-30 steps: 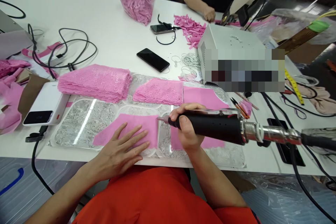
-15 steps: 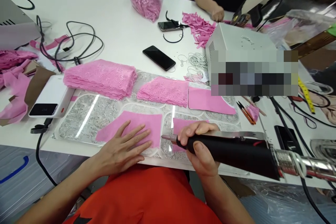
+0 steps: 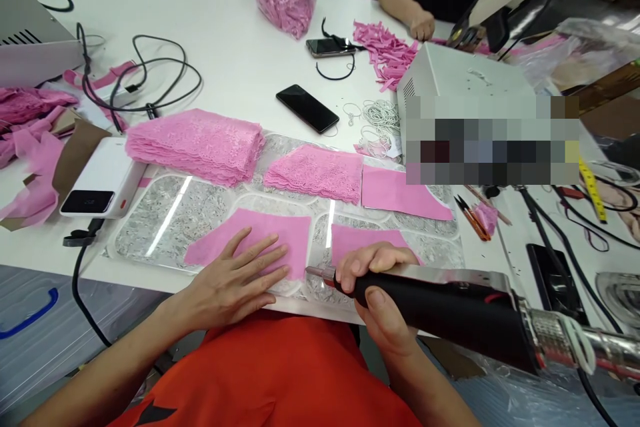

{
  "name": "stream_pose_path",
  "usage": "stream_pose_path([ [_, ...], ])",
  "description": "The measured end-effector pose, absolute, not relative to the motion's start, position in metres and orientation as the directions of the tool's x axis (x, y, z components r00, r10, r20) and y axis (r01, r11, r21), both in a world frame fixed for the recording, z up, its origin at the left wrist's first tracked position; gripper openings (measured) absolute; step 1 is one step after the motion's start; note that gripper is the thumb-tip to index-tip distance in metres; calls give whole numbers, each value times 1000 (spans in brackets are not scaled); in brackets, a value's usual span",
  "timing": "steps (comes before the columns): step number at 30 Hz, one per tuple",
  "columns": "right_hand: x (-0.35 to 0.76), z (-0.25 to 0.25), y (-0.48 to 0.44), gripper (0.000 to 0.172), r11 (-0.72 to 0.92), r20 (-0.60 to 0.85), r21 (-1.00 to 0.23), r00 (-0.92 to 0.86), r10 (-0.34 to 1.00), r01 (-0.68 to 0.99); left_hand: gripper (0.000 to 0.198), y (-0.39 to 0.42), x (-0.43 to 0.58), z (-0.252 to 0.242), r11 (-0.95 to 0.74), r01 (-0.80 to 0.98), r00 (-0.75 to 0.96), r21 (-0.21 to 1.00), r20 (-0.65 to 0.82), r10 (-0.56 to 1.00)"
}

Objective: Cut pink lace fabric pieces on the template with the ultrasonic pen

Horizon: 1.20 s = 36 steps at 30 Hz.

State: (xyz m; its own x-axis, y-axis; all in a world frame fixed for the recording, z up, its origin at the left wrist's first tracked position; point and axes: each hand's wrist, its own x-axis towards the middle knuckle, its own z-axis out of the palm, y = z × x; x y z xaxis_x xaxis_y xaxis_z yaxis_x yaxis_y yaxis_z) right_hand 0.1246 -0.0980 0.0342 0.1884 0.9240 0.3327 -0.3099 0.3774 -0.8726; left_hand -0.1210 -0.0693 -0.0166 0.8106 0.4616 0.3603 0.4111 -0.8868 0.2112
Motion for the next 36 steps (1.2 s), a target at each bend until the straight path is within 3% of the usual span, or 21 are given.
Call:
stream_pose_path([
  [18,119,27,-68,12,505,428,-852,374,823,-136,35,-72,-118,-21,-885,403,772,233,433,465],
  [36,114,29,-61,11,498,419,-856,377,826,-141,34,-74,-117,-23,-875,409,751,259,449,484],
])
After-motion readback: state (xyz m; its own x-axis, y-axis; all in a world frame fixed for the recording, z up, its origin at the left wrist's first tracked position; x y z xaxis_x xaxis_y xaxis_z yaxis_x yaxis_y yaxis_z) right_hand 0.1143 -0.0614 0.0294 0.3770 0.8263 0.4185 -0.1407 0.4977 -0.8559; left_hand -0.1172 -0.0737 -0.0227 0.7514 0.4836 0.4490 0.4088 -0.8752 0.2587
